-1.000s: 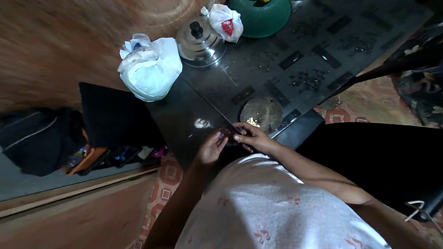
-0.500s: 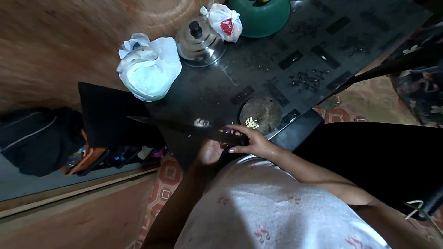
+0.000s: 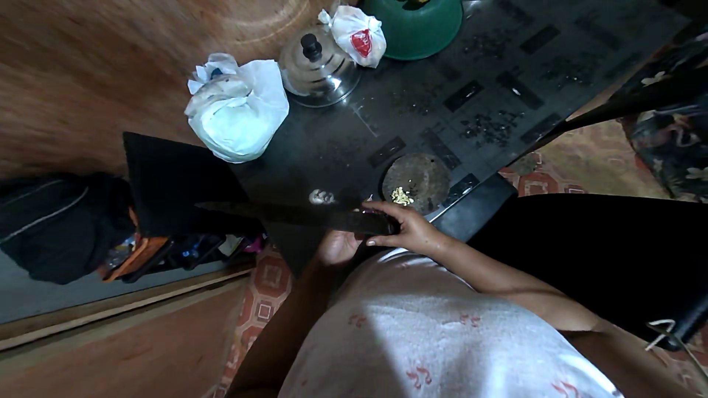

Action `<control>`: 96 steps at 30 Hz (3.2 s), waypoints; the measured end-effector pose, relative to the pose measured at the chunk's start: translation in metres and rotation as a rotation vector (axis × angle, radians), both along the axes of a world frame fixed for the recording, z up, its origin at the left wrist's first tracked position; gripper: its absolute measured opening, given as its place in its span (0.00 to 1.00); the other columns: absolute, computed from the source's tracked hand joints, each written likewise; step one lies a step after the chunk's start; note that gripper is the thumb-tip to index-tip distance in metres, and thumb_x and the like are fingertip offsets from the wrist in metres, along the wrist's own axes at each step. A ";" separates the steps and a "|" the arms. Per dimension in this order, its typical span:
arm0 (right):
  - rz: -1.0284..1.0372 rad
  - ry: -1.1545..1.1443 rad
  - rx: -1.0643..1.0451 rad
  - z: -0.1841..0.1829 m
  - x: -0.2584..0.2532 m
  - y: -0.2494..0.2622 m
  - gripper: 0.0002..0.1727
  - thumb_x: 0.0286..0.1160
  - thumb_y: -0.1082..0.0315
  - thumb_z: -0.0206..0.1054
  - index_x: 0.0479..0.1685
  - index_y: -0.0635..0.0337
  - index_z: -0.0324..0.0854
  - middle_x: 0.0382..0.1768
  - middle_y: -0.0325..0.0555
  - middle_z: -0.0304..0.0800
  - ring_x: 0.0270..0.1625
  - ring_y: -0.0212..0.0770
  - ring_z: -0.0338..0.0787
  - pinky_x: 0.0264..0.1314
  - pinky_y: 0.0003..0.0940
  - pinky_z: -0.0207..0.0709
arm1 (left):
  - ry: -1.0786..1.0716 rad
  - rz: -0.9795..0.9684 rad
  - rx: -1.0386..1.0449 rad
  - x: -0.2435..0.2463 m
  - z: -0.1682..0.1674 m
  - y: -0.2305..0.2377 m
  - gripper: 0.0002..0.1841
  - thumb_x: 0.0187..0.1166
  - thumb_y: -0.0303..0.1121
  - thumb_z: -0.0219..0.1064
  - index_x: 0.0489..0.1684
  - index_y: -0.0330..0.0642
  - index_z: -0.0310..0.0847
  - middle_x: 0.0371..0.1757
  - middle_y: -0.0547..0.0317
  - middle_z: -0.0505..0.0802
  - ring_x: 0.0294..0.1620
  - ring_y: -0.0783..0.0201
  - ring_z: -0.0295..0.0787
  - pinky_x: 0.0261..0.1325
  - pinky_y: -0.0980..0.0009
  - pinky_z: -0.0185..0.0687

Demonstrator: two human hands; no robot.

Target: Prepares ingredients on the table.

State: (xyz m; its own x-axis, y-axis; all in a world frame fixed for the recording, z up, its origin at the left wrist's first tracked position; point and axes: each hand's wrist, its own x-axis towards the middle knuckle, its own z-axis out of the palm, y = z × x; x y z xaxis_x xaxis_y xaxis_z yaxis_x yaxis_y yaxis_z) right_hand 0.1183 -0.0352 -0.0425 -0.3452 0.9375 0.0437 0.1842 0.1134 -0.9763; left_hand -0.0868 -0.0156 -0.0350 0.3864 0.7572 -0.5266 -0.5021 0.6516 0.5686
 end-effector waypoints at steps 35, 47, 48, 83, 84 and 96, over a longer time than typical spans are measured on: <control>-0.023 0.046 -0.211 0.011 0.001 0.009 0.30 0.63 0.51 0.84 0.59 0.59 0.82 0.48 0.44 0.92 0.50 0.32 0.90 0.59 0.34 0.85 | 0.176 0.058 0.022 0.016 0.008 -0.007 0.12 0.90 0.24 0.50 0.49 0.35 0.82 0.42 0.52 0.94 0.42 0.63 0.93 0.53 0.67 0.91; 0.133 0.418 -0.587 0.004 0.014 0.018 0.15 0.83 0.59 0.68 0.58 0.58 0.77 0.36 0.38 0.85 0.21 0.27 0.79 0.24 0.22 0.77 | 0.110 -0.113 -0.078 -0.001 -0.006 0.004 0.13 0.90 0.30 0.51 0.58 0.34 0.80 0.46 0.50 0.93 0.46 0.64 0.93 0.57 0.73 0.89; 0.135 0.428 -0.596 0.003 0.015 0.018 0.13 0.84 0.60 0.67 0.57 0.57 0.77 0.36 0.38 0.85 0.22 0.27 0.79 0.24 0.22 0.77 | 0.110 -0.132 -0.071 -0.003 -0.008 0.005 0.14 0.91 0.31 0.50 0.59 0.34 0.79 0.47 0.50 0.93 0.47 0.64 0.93 0.57 0.73 0.89; 0.043 0.074 -0.064 -0.002 0.000 -0.001 0.37 0.75 0.51 0.76 0.84 0.54 0.72 0.65 0.50 0.88 0.62 0.36 0.89 0.69 0.36 0.83 | -0.064 -0.017 0.174 -0.010 -0.018 0.009 0.20 0.92 0.39 0.46 0.63 0.42 0.83 0.57 0.52 0.93 0.58 0.62 0.91 0.61 0.68 0.87; 0.041 0.070 -0.073 -0.002 0.000 -0.001 0.38 0.75 0.50 0.76 0.84 0.53 0.72 0.65 0.50 0.88 0.62 0.36 0.89 0.69 0.36 0.84 | -0.053 -0.015 0.176 -0.009 -0.017 0.009 0.20 0.91 0.39 0.46 0.63 0.42 0.83 0.57 0.53 0.93 0.57 0.62 0.91 0.61 0.68 0.87; -0.004 -0.022 -0.043 0.001 0.001 -0.004 0.38 0.77 0.45 0.73 0.87 0.44 0.72 0.69 0.49 0.87 0.70 0.39 0.86 0.77 0.43 0.79 | -0.003 0.011 0.271 -0.002 -0.013 0.008 0.18 0.90 0.37 0.49 0.65 0.42 0.82 0.61 0.55 0.91 0.58 0.65 0.90 0.61 0.70 0.86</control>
